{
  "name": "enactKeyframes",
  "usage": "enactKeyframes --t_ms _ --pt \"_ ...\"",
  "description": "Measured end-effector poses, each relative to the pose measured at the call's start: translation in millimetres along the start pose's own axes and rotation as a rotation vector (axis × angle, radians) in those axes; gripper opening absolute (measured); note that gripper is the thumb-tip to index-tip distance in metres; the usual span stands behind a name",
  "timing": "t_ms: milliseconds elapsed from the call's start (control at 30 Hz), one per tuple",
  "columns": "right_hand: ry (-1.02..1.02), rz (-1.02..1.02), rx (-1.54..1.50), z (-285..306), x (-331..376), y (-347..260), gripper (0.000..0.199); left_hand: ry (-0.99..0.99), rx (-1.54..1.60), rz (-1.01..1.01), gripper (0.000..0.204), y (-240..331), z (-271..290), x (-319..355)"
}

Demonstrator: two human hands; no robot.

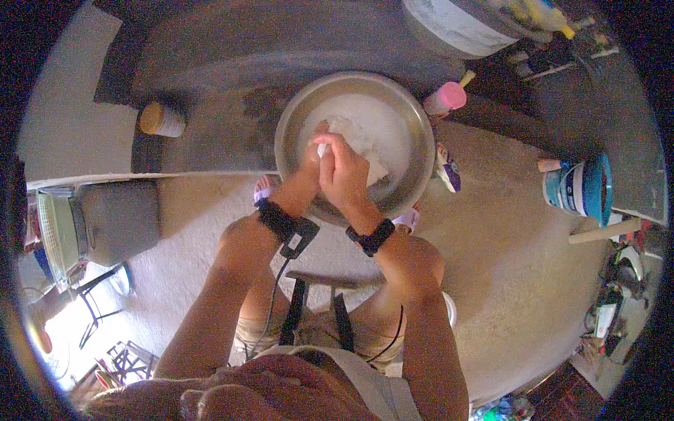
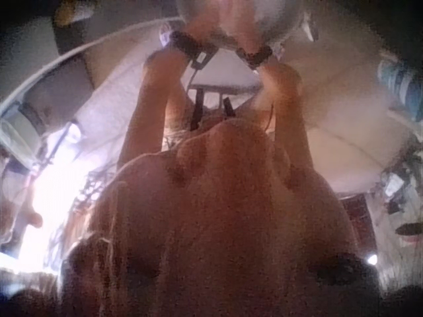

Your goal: The person is hand-washing a white cloth in a bowl of soapy water.

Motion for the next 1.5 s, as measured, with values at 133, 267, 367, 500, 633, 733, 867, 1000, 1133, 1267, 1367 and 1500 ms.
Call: enactKeyframes --t_ms 133,267,367,500,633,733,867,1000,1133,1267,1367,1500 --pt "-0.027 -0.385 0.197 34 -10 65 0.023 0.991 -0.652 0.002 0.040 -25 -23 5" --pt "0.004 -0.258 0.153 17 -9 55 0.023 0.961 -0.628 -0.059 0.039 -16 -6 8" --pt "0.062 0.010 0.027 11 -2 3 0.025 0.718 -0.405 -0.139 0.041 -12 1 8" --pt "-0.067 -0.455 0.152 26 -14 60 0.024 0.747 -0.855 -0.184 0.040 -18 -17 5" --pt "0.033 -0.085 0.046 14 -4 19 0.020 0.880 -0.194 -0.076 0.037 -21 -14 7" --pt "0.023 -0.169 0.088 15 -9 30 0.021 0.944 -0.330 -0.081 0.038 -15 -5 11" --pt "0.035 -0.355 0.190 34 -12 70 0.021 1.117 -0.772 0.078 0.040 -25 -24 5" --pt "0.046 -0.173 0.070 7 -8 14 0.021 0.898 -0.363 -0.115 0.040 -13 14 11" --pt "0.018 -0.243 0.118 33 -12 46 0.021 0.874 -0.766 -0.158 0.038 -22 -22 5" --pt "0.077 -0.267 0.132 26 -6 59 0.018 0.941 -0.476 -0.113 0.029 -28 -5 -3" --pt "0.056 -0.040 0.001 -4 -1 0 0.019 0.519 -0.907 -0.248 0.030 15 35 6" --pt "0.079 -0.266 0.198 32 -3 59 0.018 1.026 -0.503 -0.017 0.033 -35 -10 -2"
Point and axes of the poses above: each hand's wrist, its own x-axis away from the middle knuckle, its own z-axis out of the back of the hand, y = z × x, the point moved 5 cm from there along -x, towards the middle knuckle, and after that the axes turned 2 degrees about y, right-handed, at the moved point
